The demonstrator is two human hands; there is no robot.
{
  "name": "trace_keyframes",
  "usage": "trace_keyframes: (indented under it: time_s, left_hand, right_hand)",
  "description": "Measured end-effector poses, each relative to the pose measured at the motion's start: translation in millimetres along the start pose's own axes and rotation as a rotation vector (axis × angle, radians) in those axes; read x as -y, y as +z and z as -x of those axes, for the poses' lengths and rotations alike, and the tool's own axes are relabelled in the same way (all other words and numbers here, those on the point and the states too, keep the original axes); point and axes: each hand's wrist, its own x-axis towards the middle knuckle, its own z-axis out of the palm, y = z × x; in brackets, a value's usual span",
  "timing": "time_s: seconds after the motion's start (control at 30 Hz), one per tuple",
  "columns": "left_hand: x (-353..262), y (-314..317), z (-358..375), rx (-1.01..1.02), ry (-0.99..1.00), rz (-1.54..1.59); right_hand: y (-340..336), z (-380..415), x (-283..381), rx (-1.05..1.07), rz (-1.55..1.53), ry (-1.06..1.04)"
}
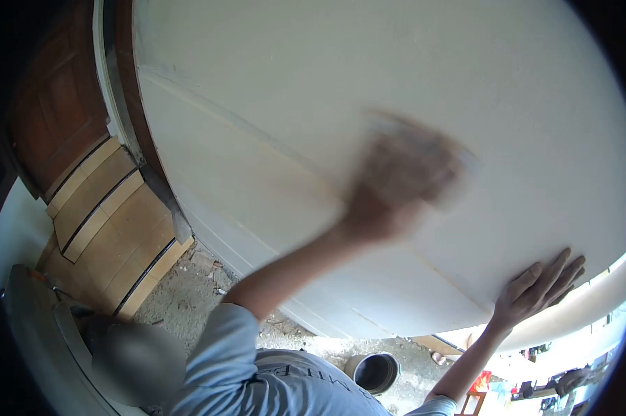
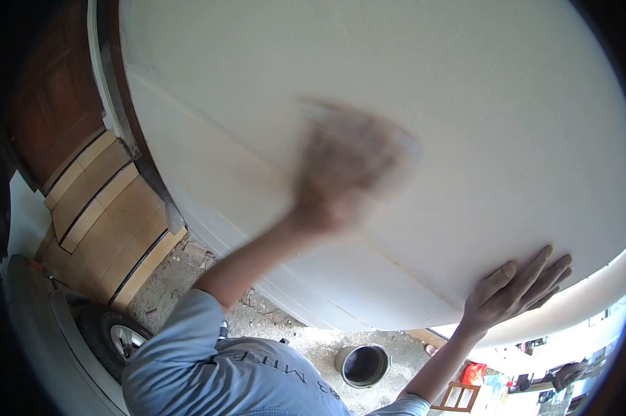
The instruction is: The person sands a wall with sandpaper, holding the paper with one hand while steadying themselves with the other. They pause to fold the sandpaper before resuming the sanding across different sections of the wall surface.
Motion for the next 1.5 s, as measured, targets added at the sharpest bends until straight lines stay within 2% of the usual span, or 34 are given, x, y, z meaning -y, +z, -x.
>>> trace_keyframes:
  time_s: [0.07, 0.13, 0.17, 0.27, 0.3, 0.4, 0.43, 0.5, 0.6, 1.13, 1.23, 1.3, 1.33, 1.37, 1.4, 1.47, 1.5]
  left_hand:
    - [74, -37, 11, -0.127, -0.191, -0.216]
    - [121, -65, 14, -0.335, -0.335, -0.213]
    - [130, -66, 19, -0.319, -0.401, -0.245]
    - [85, -37, 17, -0.324, -0.425, -0.315]
    - [55, -23, 18, -0.283, -0.336, -0.280]
    - [-56, 44, 32, -0.167, -0.195, 0.079]
    - [-95, 47, 28, 0.004, -0.180, 0.131]
    - [-142, 61, 29, 0.151, -0.167, 0.206]
    - [-155, 68, 34, 0.156, -0.084, 0.131]
    - [-150, 71, 37, 0.118, -0.062, 0.081]
    - [-119, 53, 36, 0.089, -0.042, 0.135]
    - [-68, 31, 35, 0.000, -0.055, 0.016]
    - [-32, 26, 40, -0.051, -0.152, 0.071]
    - [4, 5, 40, -0.119, -0.125, -0.151]
    - [37, -15, 37, -0.228, -0.099, -0.227]
    - [95, -47, 37, -0.319, -0.167, -0.235]
    - [96, -54, 34, -0.362, -0.364, -0.074]
  right_hand:
    - [1, 1, -2, -0.006, 0.022, -0.033]
    - [3, 0, 0, -0.022, 0.025, -0.027]
    - [2, 1, 1, -0.023, 0.025, -0.027]
    - [2, -1, 5, -0.024, 0.004, -0.014]
    - [2, -1, 6, -0.026, -0.009, -0.007]
    - [2, -1, 6, -0.022, -0.046, 0.010]
    - [0, -1, 7, -0.012, -0.063, 0.018]
    - [-2, -1, 6, -0.004, -0.132, 0.051]
    - [-2, 2, 2, -0.060, -0.308, 0.088]
    - [-3, 1, -1, -0.117, -0.350, 0.046]
    - [-6, 3, 1, -0.122, -0.371, 0.067]
    - [-5, 3, 0, -0.128, -0.359, 0.063]
    - [-4, 3, 1, -0.133, -0.356, 0.063]
    - [-3, 3, 2, -0.134, -0.341, 0.067]
    - [-3, 3, 3, -0.133, -0.324, 0.073]
    - [-3, 3, 4, -0.149, -0.299, 0.081]
    - [-2, 1, 6, -0.163, -0.292, 0.079]
